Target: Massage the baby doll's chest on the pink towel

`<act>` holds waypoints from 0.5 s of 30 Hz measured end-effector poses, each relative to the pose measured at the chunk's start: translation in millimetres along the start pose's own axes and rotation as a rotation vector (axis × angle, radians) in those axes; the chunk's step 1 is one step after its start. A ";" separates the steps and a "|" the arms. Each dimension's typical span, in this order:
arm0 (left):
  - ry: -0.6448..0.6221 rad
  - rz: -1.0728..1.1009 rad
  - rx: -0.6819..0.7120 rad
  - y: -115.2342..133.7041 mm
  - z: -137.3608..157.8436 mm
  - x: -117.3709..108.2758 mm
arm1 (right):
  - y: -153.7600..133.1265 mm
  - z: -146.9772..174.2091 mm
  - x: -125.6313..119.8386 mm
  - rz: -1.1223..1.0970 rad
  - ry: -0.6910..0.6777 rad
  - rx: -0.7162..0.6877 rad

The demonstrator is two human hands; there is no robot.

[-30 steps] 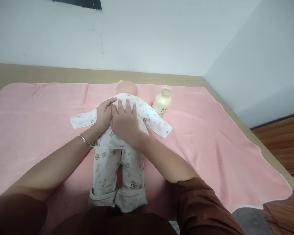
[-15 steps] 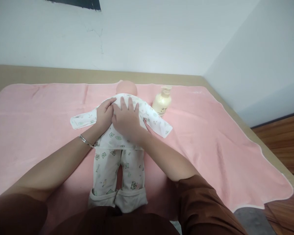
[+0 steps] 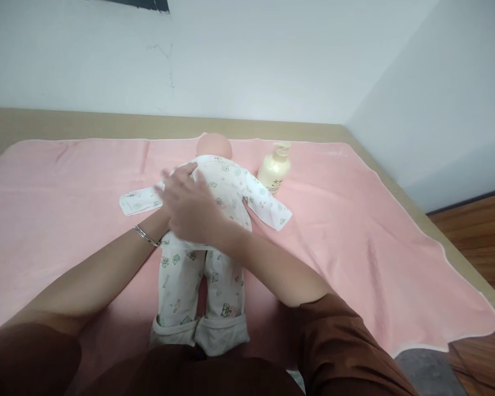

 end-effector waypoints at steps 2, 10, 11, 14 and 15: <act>0.013 -0.015 0.022 -1.7 -0.1 0.9 | -29.8 4.6 1.4 0.001 0.010 -0.291; -0.019 -0.104 0.154 -0.1 -1.4 2.0 | -56.7 3.1 24.0 0.047 0.048 -0.302; -0.022 -0.114 0.158 -0.6 -2.5 2.5 | -54.9 2.3 23.6 0.060 0.054 -0.285; -0.037 -0.140 0.159 1.0 -6.0 2.8 | -50.6 2.2 19.6 0.103 0.070 -0.268; -0.044 -0.132 0.143 2.9 -6.2 2.2 | -49.3 2.6 18.2 0.122 0.082 -0.259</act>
Point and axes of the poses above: each hand's wrist, its own z-axis away from the middle knuckle, its own x-axis out of the palm, y = z × x, the point moved 3 cm from there along -z, towards the middle knuckle, and after that the axes turned 13 degrees about z, right-handed, at the moved point
